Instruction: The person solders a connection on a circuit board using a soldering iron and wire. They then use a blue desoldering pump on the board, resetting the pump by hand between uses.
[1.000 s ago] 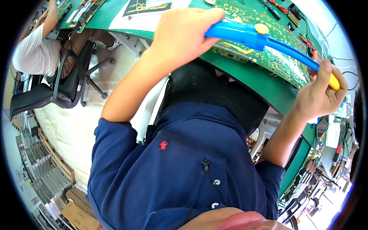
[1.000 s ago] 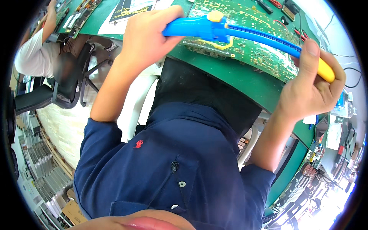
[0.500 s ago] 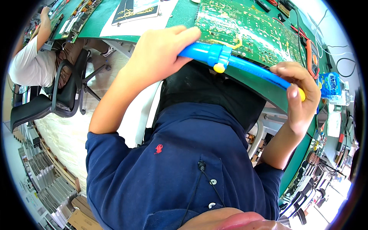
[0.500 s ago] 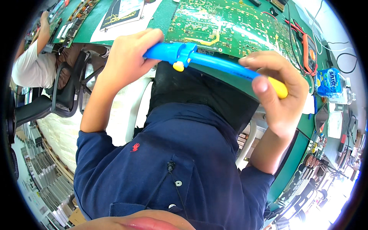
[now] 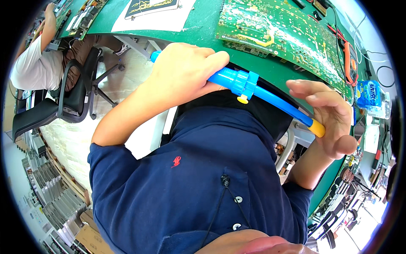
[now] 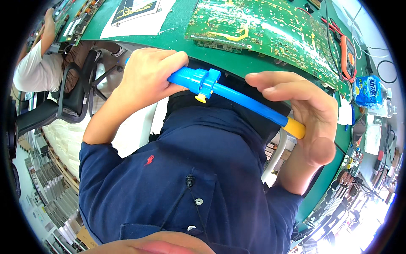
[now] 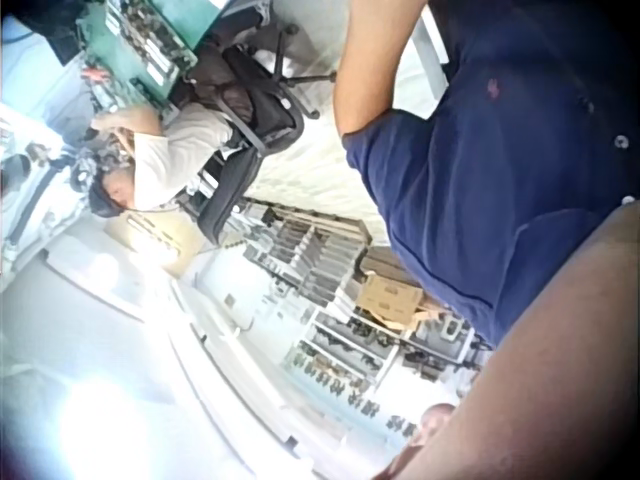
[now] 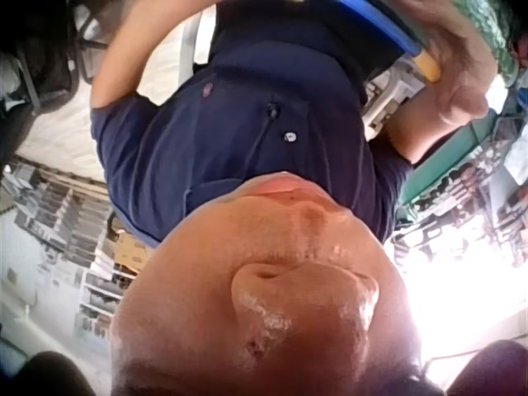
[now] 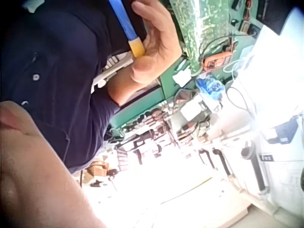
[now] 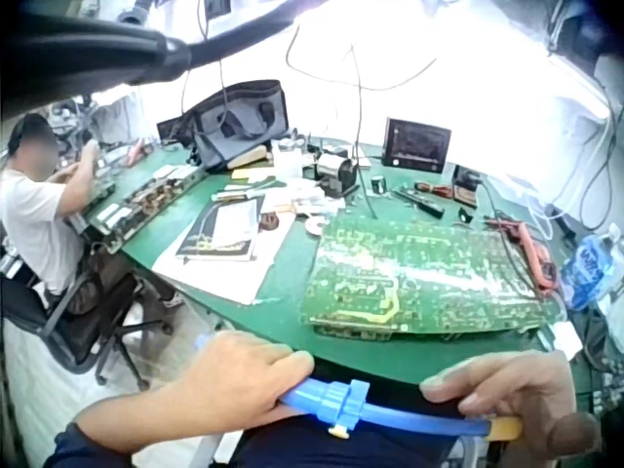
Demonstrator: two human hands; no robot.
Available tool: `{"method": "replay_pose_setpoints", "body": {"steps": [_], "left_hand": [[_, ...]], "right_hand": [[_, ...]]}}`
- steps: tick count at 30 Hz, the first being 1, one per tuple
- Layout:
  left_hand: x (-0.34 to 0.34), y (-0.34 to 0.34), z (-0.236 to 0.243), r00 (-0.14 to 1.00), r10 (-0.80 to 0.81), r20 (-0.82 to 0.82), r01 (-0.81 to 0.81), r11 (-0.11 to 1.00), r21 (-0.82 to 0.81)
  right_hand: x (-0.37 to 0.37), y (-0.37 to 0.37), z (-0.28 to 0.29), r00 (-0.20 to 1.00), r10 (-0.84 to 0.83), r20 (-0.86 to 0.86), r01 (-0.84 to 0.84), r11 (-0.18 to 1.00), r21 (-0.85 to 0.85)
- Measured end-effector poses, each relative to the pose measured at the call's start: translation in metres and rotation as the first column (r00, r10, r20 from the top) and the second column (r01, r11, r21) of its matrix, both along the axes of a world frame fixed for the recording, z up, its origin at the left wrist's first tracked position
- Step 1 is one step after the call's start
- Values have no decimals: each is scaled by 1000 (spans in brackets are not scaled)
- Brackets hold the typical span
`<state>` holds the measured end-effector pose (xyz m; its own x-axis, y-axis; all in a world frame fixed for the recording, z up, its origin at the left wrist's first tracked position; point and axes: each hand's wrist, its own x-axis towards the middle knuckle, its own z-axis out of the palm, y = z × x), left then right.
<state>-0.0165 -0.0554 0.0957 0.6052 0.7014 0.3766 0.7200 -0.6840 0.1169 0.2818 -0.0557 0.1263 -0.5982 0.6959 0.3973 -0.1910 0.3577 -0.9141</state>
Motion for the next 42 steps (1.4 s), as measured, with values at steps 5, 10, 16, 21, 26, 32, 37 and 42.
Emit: {"method": "replay_pose_setpoints", "body": {"steps": [5, 10, 16, 21, 26, 32, 37, 42], "left_hand": [[1, 1, 1, 1000, 4, 4, -4, 1000, 29], [1, 0, 1, 1000, 17, -20, -16, 999, 28], [3, 2, 2, 1000, -16, 12, 15, 999, 50], [19, 3, -7, 998, -55, 29, 53, 996, 65], [25, 12, 0, 999, 29, 42, -36, 985, 171], [36, 13, -5, 999, 7, 49, -15, 989, 147], [49, 10, -10, 998, -20, 64, 10, 989, 150], [60, 2, -16, 999, 16, 30, -19, 994, 106]], "right_hand": [[17, 15, -4, 986, 129, 108, -142, 981, 130], [8, 11, -20, 997, 73, 2, -73, 993, 90], [13, 6, -20, 1000, 27, -6, -26, 997, 79], [5, 1, -23, 1000, -25, -17, 26, 1000, 7], [-21, -8, -24, 991, -101, 88, 105, 993, -45], [-35, -12, -28, 986, -159, -50, 149, 976, -157], [-41, -17, -37, 976, -214, 26, 216, 970, -107], [-47, -24, -43, 955, -287, 78, 290, 957, -32]]}}
